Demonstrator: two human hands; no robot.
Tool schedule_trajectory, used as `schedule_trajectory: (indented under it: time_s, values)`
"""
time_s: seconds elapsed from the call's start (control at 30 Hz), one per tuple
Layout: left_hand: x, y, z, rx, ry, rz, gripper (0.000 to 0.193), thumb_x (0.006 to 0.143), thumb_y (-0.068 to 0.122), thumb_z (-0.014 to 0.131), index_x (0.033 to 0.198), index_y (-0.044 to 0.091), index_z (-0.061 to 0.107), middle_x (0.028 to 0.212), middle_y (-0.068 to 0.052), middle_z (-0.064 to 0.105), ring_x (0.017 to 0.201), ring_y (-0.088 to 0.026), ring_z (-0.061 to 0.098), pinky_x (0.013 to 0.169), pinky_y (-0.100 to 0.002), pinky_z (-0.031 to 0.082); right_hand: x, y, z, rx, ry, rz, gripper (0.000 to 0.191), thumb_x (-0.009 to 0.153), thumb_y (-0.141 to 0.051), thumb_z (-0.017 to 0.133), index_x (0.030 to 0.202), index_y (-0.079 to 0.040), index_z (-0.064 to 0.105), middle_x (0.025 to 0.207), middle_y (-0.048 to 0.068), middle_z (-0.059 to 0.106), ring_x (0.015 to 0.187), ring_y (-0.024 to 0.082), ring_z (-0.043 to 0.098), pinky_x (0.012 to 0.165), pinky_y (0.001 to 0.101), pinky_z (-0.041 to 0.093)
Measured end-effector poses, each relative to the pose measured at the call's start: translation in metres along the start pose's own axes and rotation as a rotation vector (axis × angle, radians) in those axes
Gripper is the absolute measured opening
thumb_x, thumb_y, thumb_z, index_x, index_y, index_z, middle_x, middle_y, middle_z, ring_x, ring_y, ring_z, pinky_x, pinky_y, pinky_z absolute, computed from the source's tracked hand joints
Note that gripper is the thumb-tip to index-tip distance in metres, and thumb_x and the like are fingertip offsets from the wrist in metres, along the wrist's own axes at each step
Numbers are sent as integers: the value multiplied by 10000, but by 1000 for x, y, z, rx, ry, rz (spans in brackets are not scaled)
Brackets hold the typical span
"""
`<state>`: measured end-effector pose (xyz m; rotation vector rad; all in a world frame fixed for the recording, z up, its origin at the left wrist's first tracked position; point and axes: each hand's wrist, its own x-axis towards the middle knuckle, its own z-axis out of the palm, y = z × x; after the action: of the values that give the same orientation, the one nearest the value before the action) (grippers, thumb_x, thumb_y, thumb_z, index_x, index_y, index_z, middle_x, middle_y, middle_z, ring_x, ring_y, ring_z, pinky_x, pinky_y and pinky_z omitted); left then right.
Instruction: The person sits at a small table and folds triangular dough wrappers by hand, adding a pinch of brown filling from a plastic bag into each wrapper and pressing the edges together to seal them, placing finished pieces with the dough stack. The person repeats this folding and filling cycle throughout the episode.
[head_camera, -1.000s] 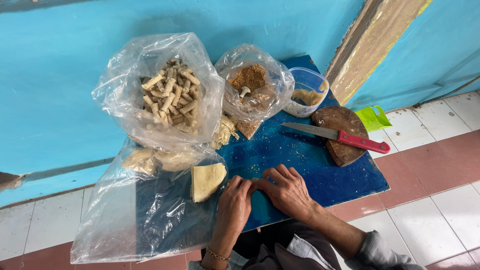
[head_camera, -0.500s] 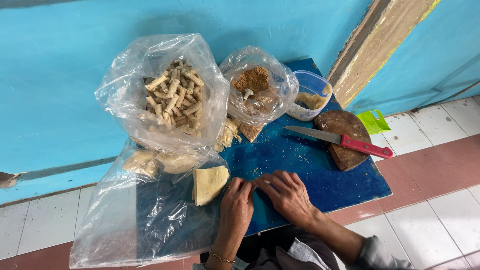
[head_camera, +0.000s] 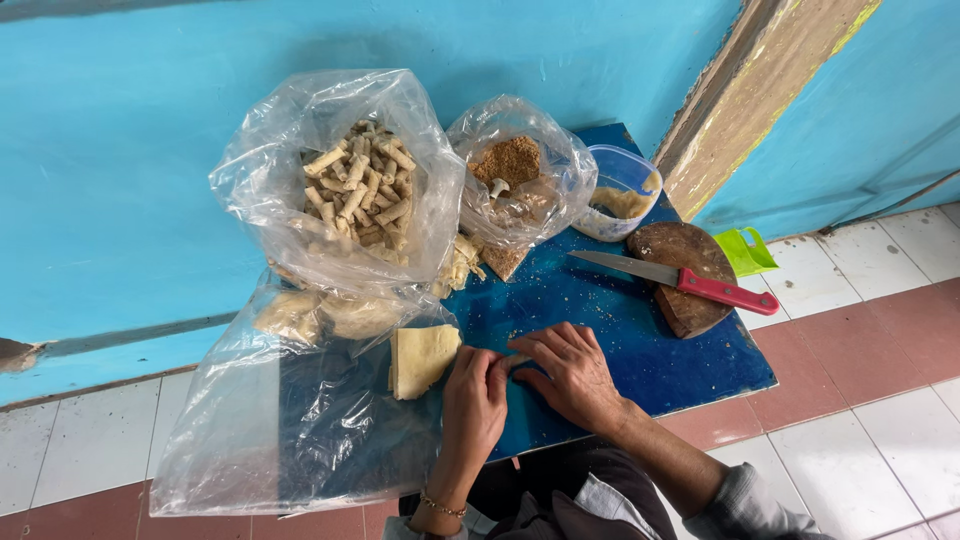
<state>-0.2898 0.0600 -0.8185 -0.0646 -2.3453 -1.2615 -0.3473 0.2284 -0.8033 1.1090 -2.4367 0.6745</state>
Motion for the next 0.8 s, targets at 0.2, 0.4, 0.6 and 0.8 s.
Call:
schedule_trajectory:
  time_s: [0.2,0.4,0.6,0.8]
  values:
    - [-24,23,-33,-161,-5,-160,228,993,178,642,843,6,648,811,-97,651,616,-198,654,563,-348,508,5,-29,-28,50,123,-210,211,829,-224,800,1033,-182,767,1058,-30,724,981,181,657,832,377,459]
    - [-59,14,-85,-96,257,-118,138,917,157,701,829,52,709,813,-47,673,558,-146,640,461,-303,492,76,-39,-44,114,123,-367,234,919,-144,699,1149,-177,728,1049,44,737,936,223,678,783,375,482]
    - [-57,-13,-116,81,454,-55,152,905,115,718,1052,75,715,987,-83,678,750,-195,682,619,-320,560,232,-61,-18,-176,350,-425,298,929,-39,672,1217,-110,690,1055,44,762,971,240,701,804,411,519]
    - [-45,-35,-118,54,319,-122,257,885,104,720,1135,61,679,1058,-107,685,811,-234,717,666,-351,571,181,-92,-2,72,107,-566,261,852,-124,765,1103,-96,702,1144,82,691,1070,294,686,899,416,573]
